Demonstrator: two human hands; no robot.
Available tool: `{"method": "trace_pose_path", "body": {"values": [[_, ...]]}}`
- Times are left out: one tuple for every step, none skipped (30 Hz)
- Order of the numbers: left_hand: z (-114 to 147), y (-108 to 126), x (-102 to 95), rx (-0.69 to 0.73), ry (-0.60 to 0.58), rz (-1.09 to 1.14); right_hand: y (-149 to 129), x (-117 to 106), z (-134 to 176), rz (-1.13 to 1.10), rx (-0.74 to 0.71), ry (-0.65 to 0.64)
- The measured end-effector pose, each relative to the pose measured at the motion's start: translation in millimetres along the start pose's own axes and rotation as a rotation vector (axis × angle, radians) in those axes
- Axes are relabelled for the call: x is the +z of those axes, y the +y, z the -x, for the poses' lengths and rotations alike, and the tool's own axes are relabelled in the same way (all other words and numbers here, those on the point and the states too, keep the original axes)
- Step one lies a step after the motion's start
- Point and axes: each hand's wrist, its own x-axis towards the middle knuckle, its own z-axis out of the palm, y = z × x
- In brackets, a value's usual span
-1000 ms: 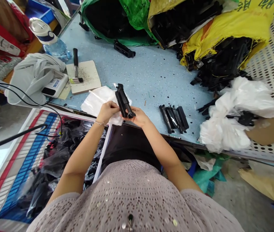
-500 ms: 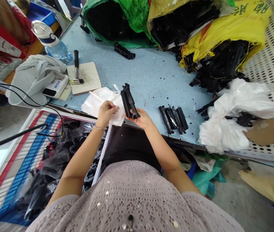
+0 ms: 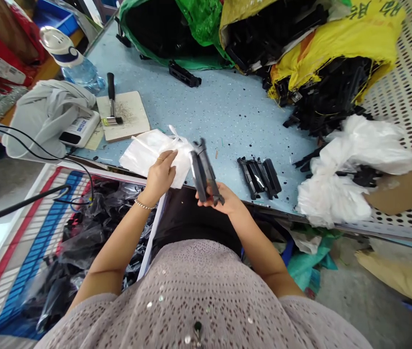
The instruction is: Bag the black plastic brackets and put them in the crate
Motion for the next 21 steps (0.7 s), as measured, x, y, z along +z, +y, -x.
{"method": "trace_pose_path", "body": {"values": [[3.0, 2.2, -0.7, 0.012, 0.001, 0.009, 4.3, 0.0, 1.3, -0.025, 0.068, -0.042], [6.8, 4.4, -1.4, 0.034, 0.002, 0.013, 7.9, -0.1, -0.5, -0.058, 0.120, -0.070], [11.5, 6.8, -2.1, 0.073, -0.002, 0.016, 10.5, -0.1, -4.9, -0.093, 0.151, -0.082], [16.9, 9.7, -2.4, 0.132, -0.017, 0.022, 11.9, 0.3, -11.2, -0.121, 0.162, -0.079], [22.9, 13.0, -2.4, 0.208, -0.047, 0.034, 12.3, 1.5, -18.5, -0.129, 0.154, -0.058], [29.2, 16.8, -2.1, 0.292, -0.092, 0.052, 11.8, 3.9, -25.4, -0.104, 0.125, -0.019], [35.4, 21.3, -1.9, 0.366, -0.143, 0.074, 10.7, 7.8, -31.1, -0.042, 0.077, 0.034], [41.5, 26.2, -2.3, 0.418, -0.188, 0.094, 9.4, 13.1, -34.5, 0.061, 0.007, 0.099], [47.2, 31.5, -3.9, 0.442, -0.218, 0.109, 8.2, 20.0, -35.2, 0.200, -0.076, 0.165], [52.8, 37.1, -7.3, 0.444, -0.232, 0.118, 7.1, 27.8, -32.9, 0.359, -0.165, 0.226], [58.6, 42.5, -13.0, 0.433, -0.232, 0.123, 6.3, 36.2, -28.0, 0.517, -0.245, 0.259], [64.8, 47.1, -21.1, 0.413, -0.230, 0.127, 5.6, 44.2, -21.0, 0.649, -0.301, 0.247], [71.8, 50.2, -31.0, 0.388, -0.241, 0.131, 4.7, 51.0, -12.7, 0.742, -0.325, 0.185], [79.9, 50.7, -42.0, 0.345, -0.271, 0.132, 3.4, 55.8, -3.8, 0.795, -0.316, 0.080], [88.9, 47.7, -52.8, 0.283, -0.318, 0.127, 1.4, 57.9, 4.9, 0.818, -0.285, -0.041], [99.0, 40.5, -62.1, 0.194, -0.389, 0.118, -1.7, 56.9, 13.3, 0.826, -0.254, -0.135], [109.8, 29.3, -68.5, 0.070, -0.486, 0.102, -6.0, 52.5, 21.1, 0.836, -0.239, -0.171], [121.3, 14.6, -71.4, -0.064, -0.600, 0.085, -11.7, 44.8, 28.3, 0.865, -0.250, -0.127], [133.4, -2.0, -70.8, -0.215, -0.734, 0.065, -18.5, 34.1, 35.3, 0.924, -0.279, -0.015], [146.0, -18.7, -67.2, -0.368, -0.866, 0.043, -26.2, 21.2, 42.1, 1.012, -0.315, 0.149], [159.0, -33.6, -61.9, -0.462, -0.953, 0.023, -34.2, 6.9, 48.9, 1.129, -0.341, 0.343]]}}
